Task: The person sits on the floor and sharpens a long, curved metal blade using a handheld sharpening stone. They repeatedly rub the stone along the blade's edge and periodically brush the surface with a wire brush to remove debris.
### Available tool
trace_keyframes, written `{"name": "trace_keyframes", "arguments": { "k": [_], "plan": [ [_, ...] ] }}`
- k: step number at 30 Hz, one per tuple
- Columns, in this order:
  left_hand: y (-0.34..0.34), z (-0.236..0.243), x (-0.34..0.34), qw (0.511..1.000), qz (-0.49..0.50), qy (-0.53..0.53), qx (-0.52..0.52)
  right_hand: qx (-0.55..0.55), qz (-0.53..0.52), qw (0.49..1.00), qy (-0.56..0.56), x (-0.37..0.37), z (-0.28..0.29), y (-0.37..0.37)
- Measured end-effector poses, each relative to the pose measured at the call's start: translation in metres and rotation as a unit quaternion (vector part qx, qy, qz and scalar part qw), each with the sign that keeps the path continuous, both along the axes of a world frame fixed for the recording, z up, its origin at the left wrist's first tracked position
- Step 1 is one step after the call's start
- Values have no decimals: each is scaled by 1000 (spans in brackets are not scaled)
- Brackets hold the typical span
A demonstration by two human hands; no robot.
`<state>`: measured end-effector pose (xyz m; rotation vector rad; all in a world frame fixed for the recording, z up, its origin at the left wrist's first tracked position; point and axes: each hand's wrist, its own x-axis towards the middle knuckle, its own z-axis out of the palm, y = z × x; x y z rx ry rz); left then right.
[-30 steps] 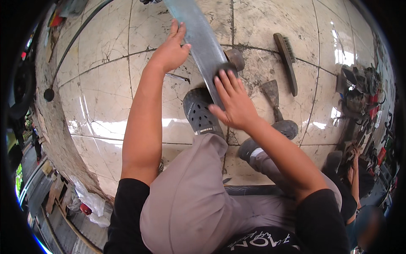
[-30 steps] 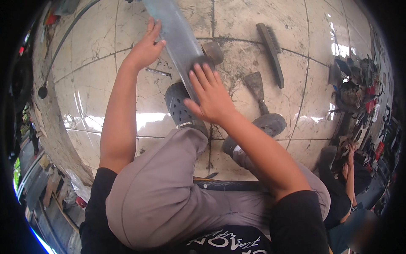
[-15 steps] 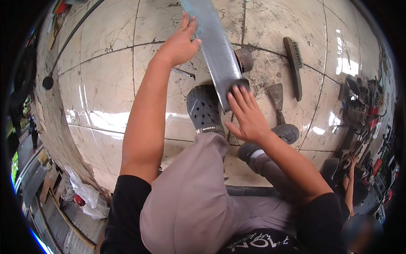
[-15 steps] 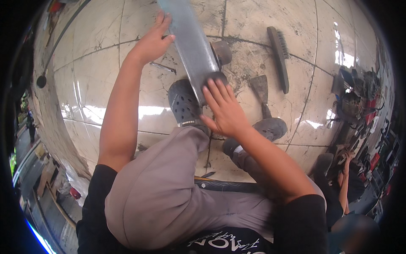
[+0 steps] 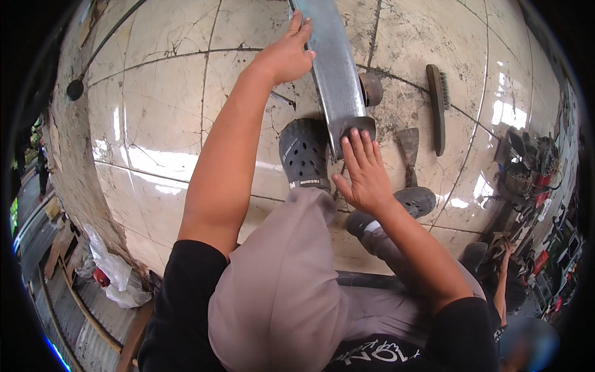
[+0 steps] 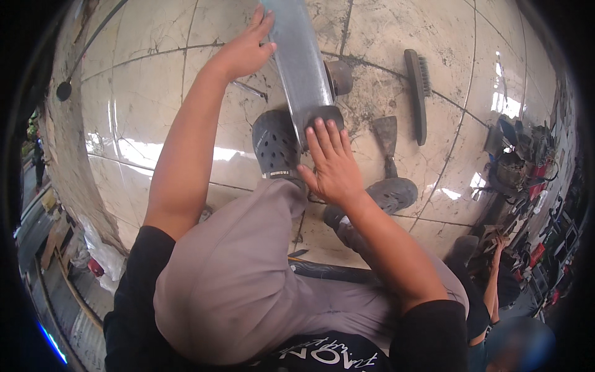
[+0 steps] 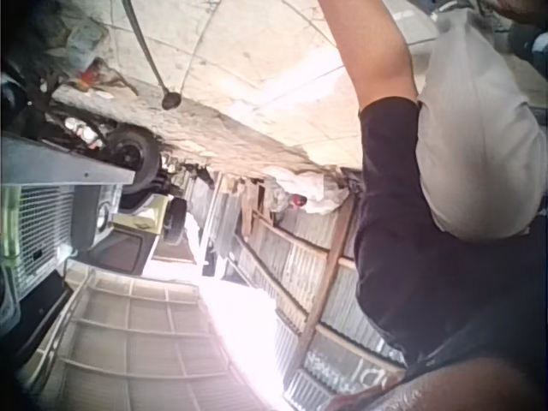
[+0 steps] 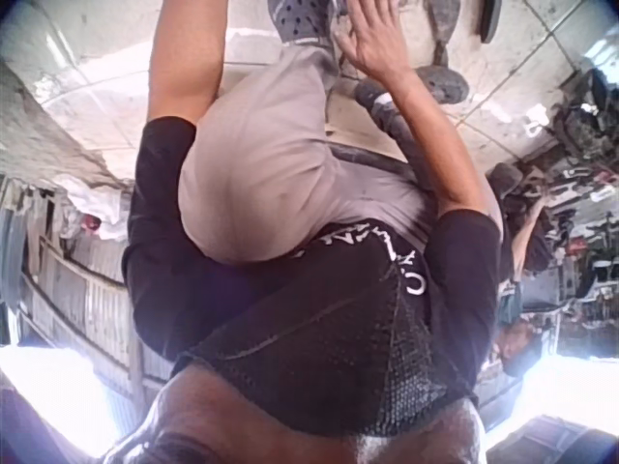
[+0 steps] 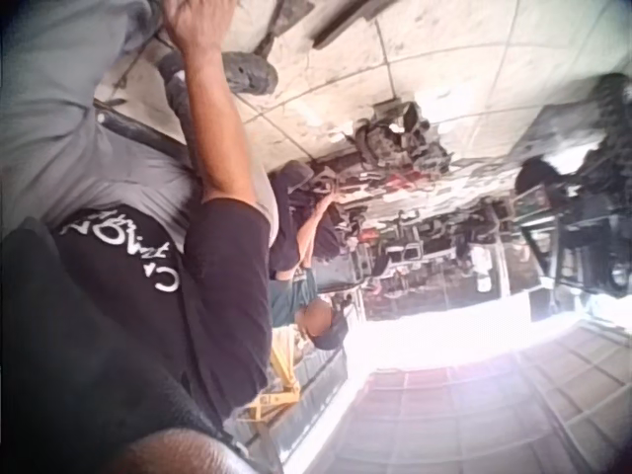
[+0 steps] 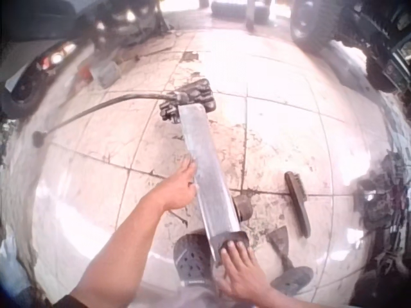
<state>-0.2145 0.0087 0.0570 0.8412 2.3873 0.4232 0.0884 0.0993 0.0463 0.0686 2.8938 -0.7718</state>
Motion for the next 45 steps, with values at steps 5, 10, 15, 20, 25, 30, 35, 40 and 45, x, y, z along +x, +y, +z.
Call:
{"name": "trace_keyframes", "arguments": {
  "k": [5,10,15,20,25,30,35,40,45],
  "plan": [
    [-3,-17,-4,999,0,27,37,24,-40,999,21,-56,5,-1],
    [0,-3,-6,1000,-7,-3,29,20,28,999,-17,-3,2,-2],
    [-10,-25,-12,992,-22,7,126,43,9,999,-12,-35,5,-14],
    [0,-18,-12,995,-35,4,90,62,-43,996,49,-96,3,-4],
    [-10,10,-8,999,-10,-30,34,19,13,1000,-8,-9,7,-16],
    [-14,6,-9,997,-3,-59,54,40,-7,999,6,-41,6,-18],
    [2,3,-13,997,-18,-35,61,76,-60,991,90,-124,-4,0],
    [-10,9,-10,997,0,-54,50,32,8,999,12,-48,8,-9],
    [-7,0,-8,997,2,-62,37,19,26,999,-37,-7,11,-10]
  ]
}}
